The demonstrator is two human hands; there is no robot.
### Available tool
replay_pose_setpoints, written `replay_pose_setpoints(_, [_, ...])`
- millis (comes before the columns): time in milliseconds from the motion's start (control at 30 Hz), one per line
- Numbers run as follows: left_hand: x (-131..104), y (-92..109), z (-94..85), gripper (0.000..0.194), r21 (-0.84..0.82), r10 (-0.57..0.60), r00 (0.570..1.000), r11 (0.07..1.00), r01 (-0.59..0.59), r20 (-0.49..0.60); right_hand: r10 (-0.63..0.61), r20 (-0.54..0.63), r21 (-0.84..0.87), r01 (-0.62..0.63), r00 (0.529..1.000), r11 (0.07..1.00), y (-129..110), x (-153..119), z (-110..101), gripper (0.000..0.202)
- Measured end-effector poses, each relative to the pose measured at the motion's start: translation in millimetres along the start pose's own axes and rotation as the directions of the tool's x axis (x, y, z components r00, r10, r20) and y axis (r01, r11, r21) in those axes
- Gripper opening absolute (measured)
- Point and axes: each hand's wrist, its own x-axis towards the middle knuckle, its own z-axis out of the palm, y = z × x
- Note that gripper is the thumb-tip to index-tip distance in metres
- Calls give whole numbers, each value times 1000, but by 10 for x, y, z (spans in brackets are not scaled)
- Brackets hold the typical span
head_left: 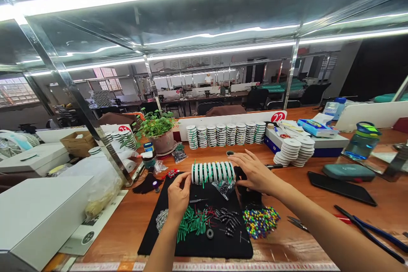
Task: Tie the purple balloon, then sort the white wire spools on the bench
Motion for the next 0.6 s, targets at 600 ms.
replay_pose_setpoints(600, [-7, -21, 1, 39, -125, -23, 998, 992, 16, -52, -4, 31, 104, 1, 1000, 995, -27, 92, 200, 66])
